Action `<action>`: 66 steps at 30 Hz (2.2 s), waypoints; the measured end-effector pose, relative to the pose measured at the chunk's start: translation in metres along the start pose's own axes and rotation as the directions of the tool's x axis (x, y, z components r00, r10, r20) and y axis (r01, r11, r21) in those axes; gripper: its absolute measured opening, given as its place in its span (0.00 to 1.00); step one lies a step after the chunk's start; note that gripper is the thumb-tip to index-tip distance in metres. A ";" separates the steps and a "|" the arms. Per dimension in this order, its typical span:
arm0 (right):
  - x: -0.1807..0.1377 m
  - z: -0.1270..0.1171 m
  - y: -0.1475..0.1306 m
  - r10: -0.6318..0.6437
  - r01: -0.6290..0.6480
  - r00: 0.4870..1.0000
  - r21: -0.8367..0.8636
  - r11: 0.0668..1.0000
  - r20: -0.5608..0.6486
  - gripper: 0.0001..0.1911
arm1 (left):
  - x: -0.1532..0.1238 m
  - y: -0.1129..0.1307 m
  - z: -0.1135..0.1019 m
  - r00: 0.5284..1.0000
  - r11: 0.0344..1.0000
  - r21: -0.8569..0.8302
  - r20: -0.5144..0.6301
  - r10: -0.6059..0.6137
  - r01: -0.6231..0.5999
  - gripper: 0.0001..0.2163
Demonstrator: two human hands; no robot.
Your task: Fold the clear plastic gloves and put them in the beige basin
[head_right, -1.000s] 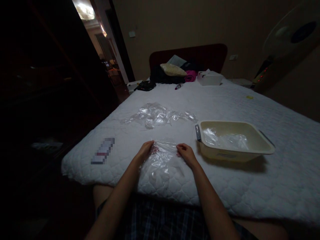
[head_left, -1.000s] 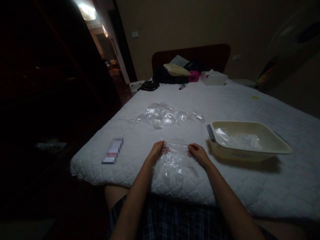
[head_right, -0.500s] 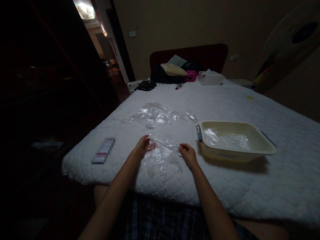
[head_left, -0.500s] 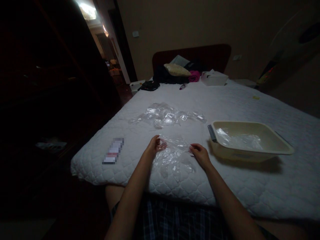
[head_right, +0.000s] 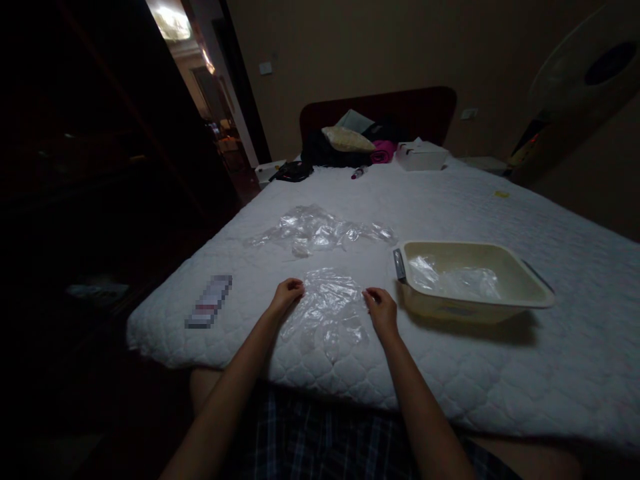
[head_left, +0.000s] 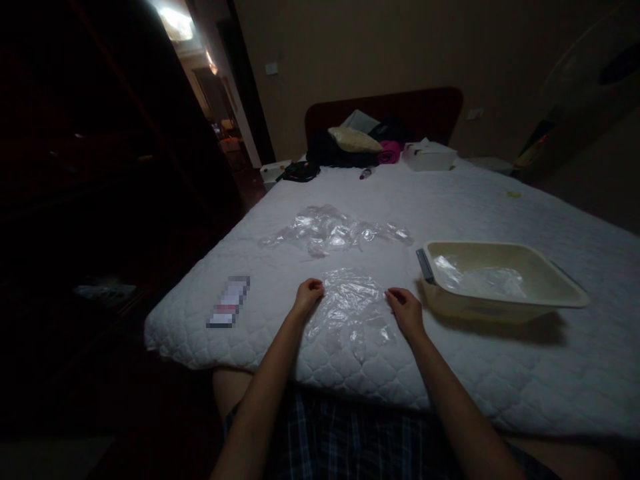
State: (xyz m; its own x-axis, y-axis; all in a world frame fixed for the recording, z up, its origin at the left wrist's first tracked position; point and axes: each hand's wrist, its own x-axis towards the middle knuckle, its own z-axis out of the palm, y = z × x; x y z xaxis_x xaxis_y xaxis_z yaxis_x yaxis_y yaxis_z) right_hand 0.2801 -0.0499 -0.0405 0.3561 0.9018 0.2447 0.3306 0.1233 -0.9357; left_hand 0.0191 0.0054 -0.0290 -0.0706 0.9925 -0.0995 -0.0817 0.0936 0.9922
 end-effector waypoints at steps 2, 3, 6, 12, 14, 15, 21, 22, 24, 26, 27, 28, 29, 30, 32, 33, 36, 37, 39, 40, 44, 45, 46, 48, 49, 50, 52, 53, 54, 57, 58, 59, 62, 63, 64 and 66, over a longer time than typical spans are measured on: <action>-0.001 -0.002 0.001 0.019 -0.019 1.000 0.004 1.000 -0.006 0.22 | 0.000 -0.001 -0.001 1.000 1.000 -0.006 0.000 0.006 -0.006 0.12; -0.001 -0.003 0.001 0.013 -0.013 1.000 -0.002 1.000 -0.012 0.21 | -0.001 -0.001 -0.001 1.000 1.000 -0.011 0.001 0.017 -0.017 0.12; -0.001 -0.005 0.001 -0.074 0.072 0.997 -0.073 0.995 -0.034 0.19 | -0.005 0.000 -0.004 0.998 0.998 -0.005 0.027 0.057 -0.057 0.11; -0.001 -0.007 0.003 -0.222 0.215 0.975 -0.198 0.956 -0.016 0.15 | -0.010 -0.007 -0.008 0.987 0.979 0.123 0.037 0.157 -0.160 0.12; -0.002 -0.008 0.003 -0.255 0.245 0.967 -0.228 0.942 -0.014 0.15 | -0.010 -0.009 -0.008 0.987 0.975 0.149 0.025 0.160 -0.162 0.10; -0.003 -0.008 0.003 -0.267 0.257 0.964 -0.240 0.936 -0.011 0.14 | -0.010 -0.010 -0.008 0.986 0.973 0.159 0.029 0.164 -0.166 0.09; -0.005 -0.009 0.000 -0.255 0.241 0.967 -0.254 0.937 -0.024 0.14 | -0.014 -0.005 -0.009 0.983 0.972 0.147 0.039 0.182 -0.186 0.09; -0.005 -0.009 -0.001 -0.252 0.236 0.967 -0.255 0.938 -0.031 0.14 | -0.016 -0.003 -0.010 0.985 0.978 0.118 0.037 0.166 -0.170 0.09; -0.005 -0.009 -0.001 -0.252 0.232 0.967 -0.265 0.936 -0.040 0.15 | -0.020 -0.001 -0.014 0.990 0.989 0.057 0.027 0.136 -0.137 0.11; -0.005 -0.010 -0.002 -0.260 0.237 0.964 -0.279 0.930 -0.048 0.16 | -0.024 0.001 -0.019 0.992 0.991 0.021 0.014 0.128 -0.129 0.12; -0.005 -0.010 -0.003 -0.266 0.240 0.962 -0.287 0.927 -0.054 0.17 | -0.026 0.001 -0.021 0.991 0.991 0.018 0.016 0.132 -0.132 0.12; -0.005 -0.010 -0.003 -0.271 0.243 0.961 -0.294 0.924 -0.058 0.17 | -0.028 0.001 -0.023 0.990 0.990 0.025 0.022 0.141 -0.142 0.12; -0.006 -0.009 -0.004 -0.276 0.246 0.959 -0.301 0.921 -0.059 0.17 | -0.031 0.001 -0.025 0.987 0.986 0.041 0.035 0.160 -0.161 0.12; -0.006 -0.009 -0.004 -0.280 0.250 0.958 -0.309 0.918 -0.056 0.18 | -0.033 0.001 -0.027 0.981 0.980 0.063 0.058 0.187 -0.191 0.11; -0.007 -0.009 -0.005 -0.287 0.260 0.957 -0.327 0.909 -0.037 0.18 | -0.038 -0.001 -0.029 0.958 0.954 0.121 0.124 0.259 -0.274 0.08; -0.008 -0.009 -0.005 -0.290 0.265 0.957 -0.335 0.904 -0.028 0.18 | -0.040 -0.002 -0.030 0.942 0.936 0.152 0.161 0.294 -0.318 0.06; -0.010 -0.010 -0.005 -0.285 0.258 0.958 -0.346 0.902 -0.031 0.17 | -0.043 -0.006 -0.030 0.908 0.878 0.259 0.237 0.346 -0.402 0.03; -0.010 -0.010 -0.004 -0.278 0.248 0.960 -0.342 0.906 -0.041 0.17 | -0.043 -0.008 -0.030 0.903 0.860 0.295 0.244 0.353 -0.416 0.04; -0.009 -0.012 -0.004 -0.260 0.225 0.963 -0.324 0.919 -0.070 0.16 | -0.042 -0.010 -0.030 0.896 0.829 0.346 0.242 0.373 -0.439 0.05; -0.009 -0.013 -0.005 -0.253 0.215 0.964 -0.315 0.924 -0.084 0.16 | -0.042 -0.010 -0.030 0.892 0.820 0.356 0.240 0.383 -0.448 0.05; -0.014 -0.012 -0.022 -0.293 0.235 0.947 -0.338 0.911 -0.132 0.15 | -0.040 -0.009 -0.031 0.900 0.843 0.326 0.230 0.369 -0.429 0.06; -0.019 -0.009 -0.030 -0.321 0.262 0.940 -0.354 0.898 -0.119 0.14 | -0.039 -0.009 -0.031 0.904 0.852 0.314 0.227 0.361 -0.419 0.07; -0.024 -0.005 -0.039 -0.354 0.299 0.931 -0.368 0.880 -0.091 0.13 | -0.039 -0.008 -0.032 0.907 0.858 0.304 0.224 0.357 -0.414 0.07; -0.038 0.007 -0.060 -0.407 0.411 0.909 -0.332 0.849 0.085 0.12 | -0.038 -0.007 -0.032 0.904 0.860 0.294 0.230 0.359 -0.417 0.07; -0.047 0.015 -0.070 -0.440 0.486 0.873 -0.302 0.820 0.212 0.11 | -0.037 -0.007 -0.032 0.901 0.857 0.294 0.236 0.364 -0.423 0.07; -0.055 0.025 -0.079 -0.480 0.572 0.811 -0.275 0.773 0.335 0.11 | -0.037 -0.008 -0.033 0.898 0.854 0.294 0.244 0.366 -0.429 0.07; -0.070 0.044 -0.094 -0.512 0.716 0.651 -0.230 0.659 0.560 0.11 | -0.036 -0.008 -0.032 0.896 0.854 0.289 0.250 0.368 -0.432 0.07; -0.076 0.055 -0.098 -0.507 0.769 0.576 -0.213 0.603 0.641 0.10 | -0.037 -0.008 -0.032 0.900 0.861 0.283 0.240 0.363 -0.423 0.07; -0.082 0.064 -0.101 -0.492 0.809 0.512 -0.204 0.551 0.704 0.10 | -0.037 -0.007 -0.032 0.909 0.873 0.273 0.222 0.352 -0.404 0.07; -0.094 0.088 -0.101 -0.433 0.876 0.390 -0.183 0.446 0.813 0.10 | -0.038 -0.004 -0.031 0.948 0.928 0.218 0.167 0.271 -0.304 0.07; -0.097 0.093 -0.100 -0.410 0.885 0.374 -0.188 0.426 0.832 0.09 | -0.038 -0.003 -0.031 0.958 0.945 0.189 0.157 0.240 -0.267 0.07; -0.099 0.097 -0.098 -0.385 0.890 0.368 -0.201 0.409 0.846 0.08 | -0.038 -0.002 -0.031 0.965 0.959 0.157 0.153 0.213 -0.236 0.07; -0.102 0.102 -0.096 -0.336 0.894 0.380 -0.248 0.374 0.862 0.06 | -0.038 -0.001 -0.032 0.972 0.979 0.071 0.151 0.178 -0.190 0.07; -0.102 0.103 -0.096 -0.327 0.894 0.384 -0.258 0.367 0.864 0.06 | -0.038 -0.001 -0.032 0.972 0.981 0.052 0.154 0.175 -0.185 0.07; -0.102 0.102 -0.098 -0.322 0.893 0.388 -0.266 0.363 0.863 0.07 | -0.038 -0.002 -0.033 0.972 0.982 0.037 0.158 0.177 -0.184 0.07; -0.101 0.100 -0.101 -0.313 0.884 0.406 -0.281 0.374 0.859 0.08 | -0.037 -0.003 -0.033 0.968 0.982 0.013 0.169 0.185 -0.190 0.08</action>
State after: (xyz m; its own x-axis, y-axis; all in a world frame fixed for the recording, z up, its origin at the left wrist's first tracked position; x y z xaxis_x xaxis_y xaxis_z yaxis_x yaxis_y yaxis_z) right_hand 0.1232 -0.1118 0.0038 -0.7096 0.6828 0.1740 0.6840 0.7268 -0.0625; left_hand -0.0110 -0.0343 -0.0310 0.0840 0.9915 0.0994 -0.0538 -0.0951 0.9940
